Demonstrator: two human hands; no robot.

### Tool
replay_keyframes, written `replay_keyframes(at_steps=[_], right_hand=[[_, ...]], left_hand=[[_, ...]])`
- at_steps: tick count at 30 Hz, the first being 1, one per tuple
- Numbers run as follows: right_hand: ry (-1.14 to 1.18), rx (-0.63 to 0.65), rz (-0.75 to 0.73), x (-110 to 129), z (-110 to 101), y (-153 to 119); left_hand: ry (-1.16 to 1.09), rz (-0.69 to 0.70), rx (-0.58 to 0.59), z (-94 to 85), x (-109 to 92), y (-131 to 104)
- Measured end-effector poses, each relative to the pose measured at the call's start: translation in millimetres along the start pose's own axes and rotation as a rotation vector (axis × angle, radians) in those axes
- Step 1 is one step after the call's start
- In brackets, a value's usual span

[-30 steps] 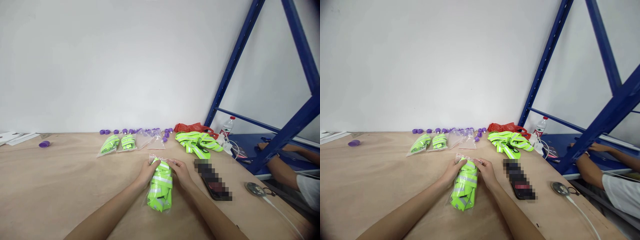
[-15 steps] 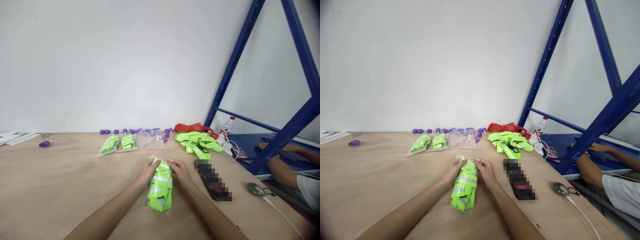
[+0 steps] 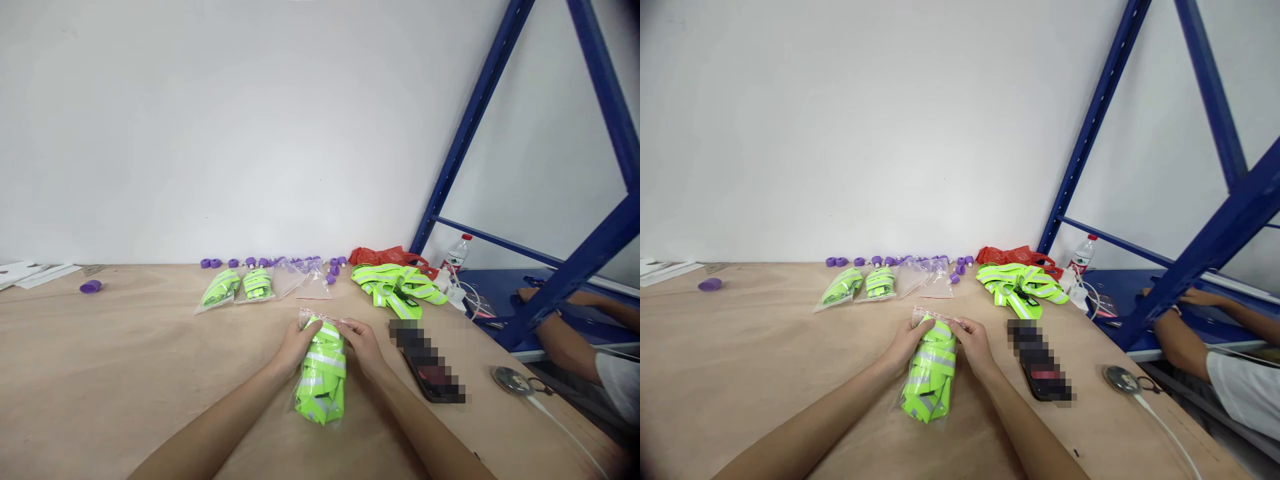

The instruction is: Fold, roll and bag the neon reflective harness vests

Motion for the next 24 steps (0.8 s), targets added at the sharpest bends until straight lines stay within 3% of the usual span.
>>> replay_keyframes(at_steps=[24], right_hand=[[-0.04, 0.01, -0.044, -3.2, -1.5, 3.5]], left_hand=[[-0.007, -0.003, -0.002, 0.6, -1.0, -1.6]])
Point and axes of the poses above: each hand's wrist, its own y-axis towards the middle knuckle, its own z-axis out of the palm, x = y × z, the point moved 1 cm from there along y, towards the middle knuckle, and after that the axes turned 14 degrees about -x, right-handed, at the moved point
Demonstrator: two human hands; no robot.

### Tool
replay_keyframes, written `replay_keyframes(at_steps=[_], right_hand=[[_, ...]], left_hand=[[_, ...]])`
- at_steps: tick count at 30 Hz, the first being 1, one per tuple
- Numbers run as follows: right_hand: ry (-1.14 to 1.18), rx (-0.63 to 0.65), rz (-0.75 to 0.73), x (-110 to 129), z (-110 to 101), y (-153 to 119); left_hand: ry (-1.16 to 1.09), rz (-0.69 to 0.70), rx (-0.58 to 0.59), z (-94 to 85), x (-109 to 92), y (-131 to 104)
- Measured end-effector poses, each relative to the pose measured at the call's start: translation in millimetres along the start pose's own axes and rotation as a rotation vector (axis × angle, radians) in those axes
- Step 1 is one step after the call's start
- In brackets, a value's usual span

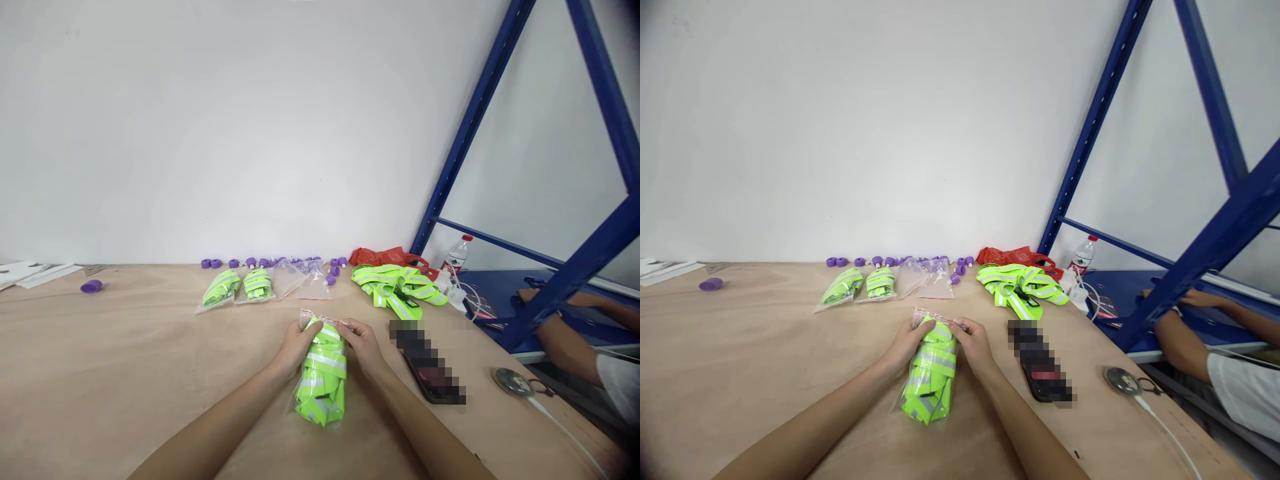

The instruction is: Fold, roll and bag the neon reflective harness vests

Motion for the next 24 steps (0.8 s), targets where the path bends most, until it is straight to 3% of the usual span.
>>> replay_keyframes(at_steps=[24], right_hand=[[-0.029, -0.005, -0.021, 3.9, -0.1, -2.7]], left_hand=[[0.0, 0.001, 0.033, -2.0, 2.0, 5.3]])
Point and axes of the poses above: each hand's wrist, its own y-axis towards the middle knuckle, its own z-axis out of the palm, x = y × z, the point moved 1 cm from there along y, towards the middle knuckle, and after that the axes turned 14 degrees about -x, right-handed, at the moved point
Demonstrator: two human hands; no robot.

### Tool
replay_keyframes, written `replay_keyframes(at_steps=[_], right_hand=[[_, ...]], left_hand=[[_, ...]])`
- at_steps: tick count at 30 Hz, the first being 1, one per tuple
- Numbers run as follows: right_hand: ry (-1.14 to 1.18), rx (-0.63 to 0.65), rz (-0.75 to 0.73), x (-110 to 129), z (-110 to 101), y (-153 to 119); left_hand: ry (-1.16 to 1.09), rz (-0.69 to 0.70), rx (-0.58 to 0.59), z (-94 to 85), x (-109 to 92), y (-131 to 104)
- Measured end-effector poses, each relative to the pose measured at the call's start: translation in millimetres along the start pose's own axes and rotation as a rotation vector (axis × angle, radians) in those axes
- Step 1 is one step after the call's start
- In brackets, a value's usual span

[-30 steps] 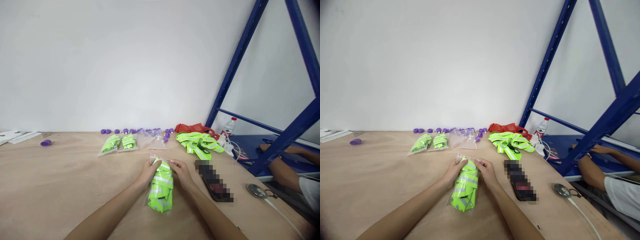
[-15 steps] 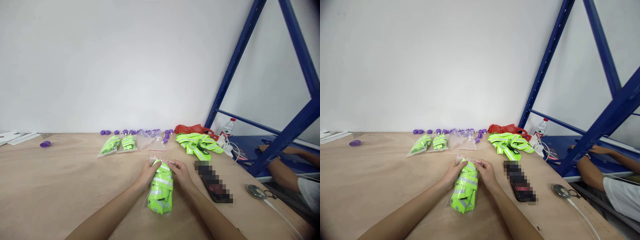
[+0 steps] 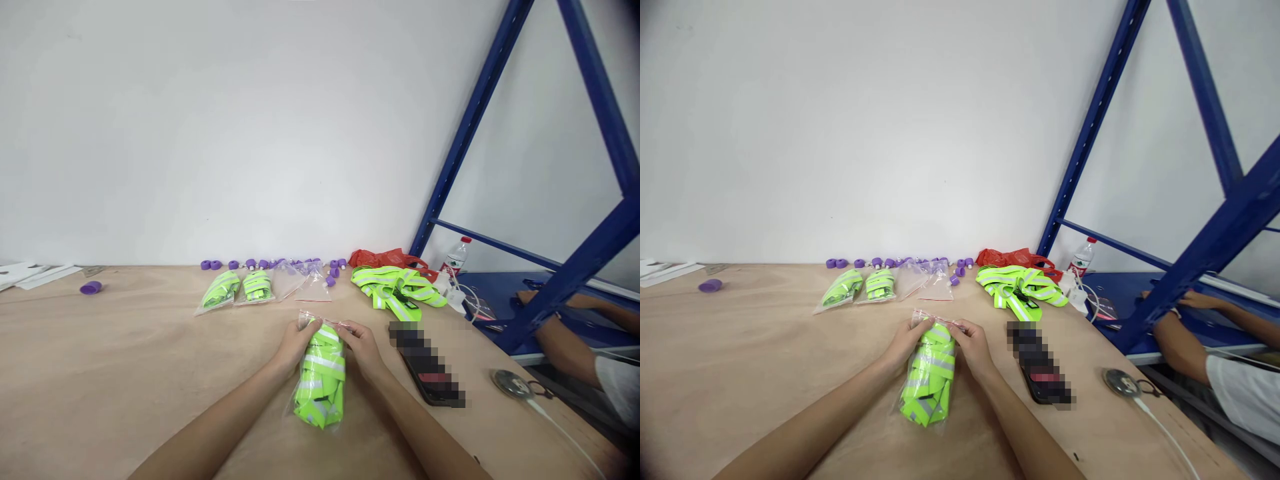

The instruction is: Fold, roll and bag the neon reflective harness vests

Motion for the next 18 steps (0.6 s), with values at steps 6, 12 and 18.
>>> replay_keyframes(at_steps=[6, 12, 18], right_hand=[[-0.008, 0.0, -0.043, 1.5, 1.4, 0.0], [-0.011, 0.025, -0.035, 2.0, 3.1, -2.1], [-0.002, 0.038, -0.021, 1.7, 3.2, -2.5]], left_hand=[[-0.004, 0.009, -0.021, 0.4, -2.1, 1.5], [-0.009, 0.038, -0.046, -0.3, -6.2, 3.2], [-0.001, 0.071, -0.064, -1.5, -6.4, 4.8]])
Point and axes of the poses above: each hand's wrist, its own y-axis towards the middle knuckle, its own z-axis out of the palm, x = y × z, the point moved 1 cm from there along y, towards the middle knuckle, and after that the axes turned 14 degrees about -x, right-handed, at the moved point
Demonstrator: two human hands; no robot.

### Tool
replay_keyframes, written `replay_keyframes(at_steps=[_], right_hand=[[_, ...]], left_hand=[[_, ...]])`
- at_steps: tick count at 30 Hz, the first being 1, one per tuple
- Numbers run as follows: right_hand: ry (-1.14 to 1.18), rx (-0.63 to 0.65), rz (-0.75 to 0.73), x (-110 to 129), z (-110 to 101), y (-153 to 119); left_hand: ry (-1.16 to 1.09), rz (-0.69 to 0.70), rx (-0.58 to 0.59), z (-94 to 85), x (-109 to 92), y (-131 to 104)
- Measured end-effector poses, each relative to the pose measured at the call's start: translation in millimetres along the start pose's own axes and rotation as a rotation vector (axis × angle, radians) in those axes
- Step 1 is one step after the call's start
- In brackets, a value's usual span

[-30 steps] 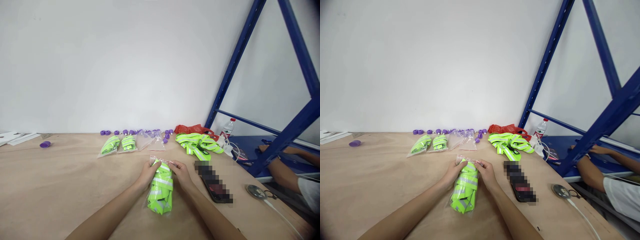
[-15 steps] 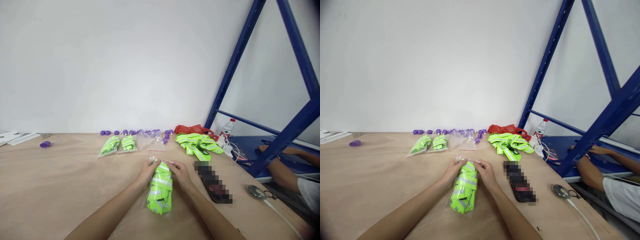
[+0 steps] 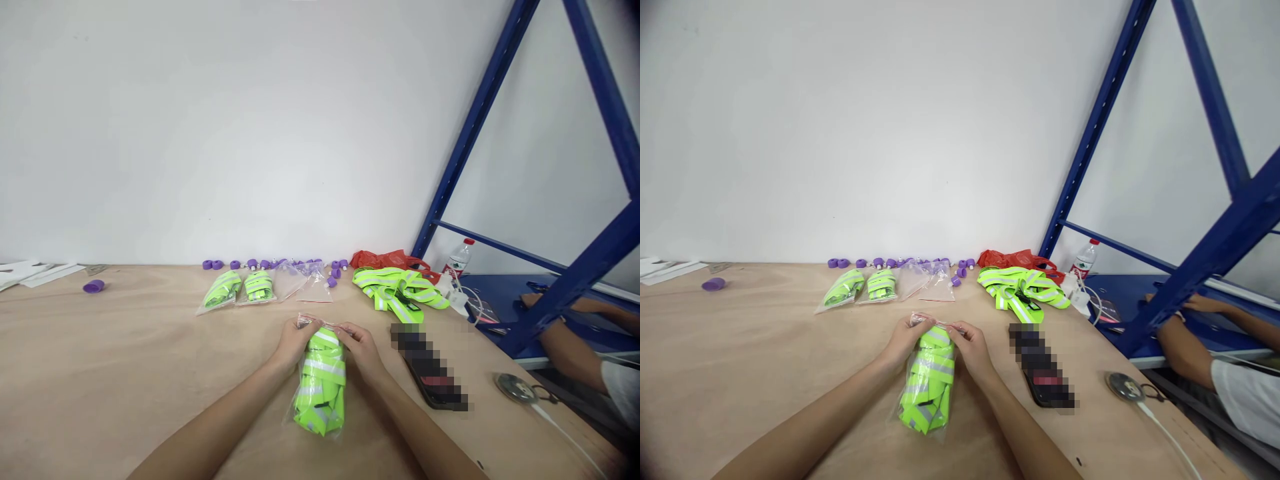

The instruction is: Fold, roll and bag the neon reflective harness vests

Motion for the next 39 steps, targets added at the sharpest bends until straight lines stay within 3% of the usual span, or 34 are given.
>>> replay_keyframes(at_steps=[27, 39], right_hand=[[-0.054, -0.002, -0.022, -6.0, -2.0, 0.9], [-0.06, 0.009, -0.019, -9.1, -1.8, 1.7]], left_hand=[[0.066, -0.081, 0.082, -0.1, 5.9, 0.0], [0.07, -0.054, 0.083, -0.2, 5.6, -1.2]])
Point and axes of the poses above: each hand's wrist, its own y-axis towards the middle knuckle, its own z-axis out of the palm, x = y × z, the point moved 1 cm from there along y, towards the middle knuckle, and after that the axes turned 14 degrees about -x, right-handed, at the moved point
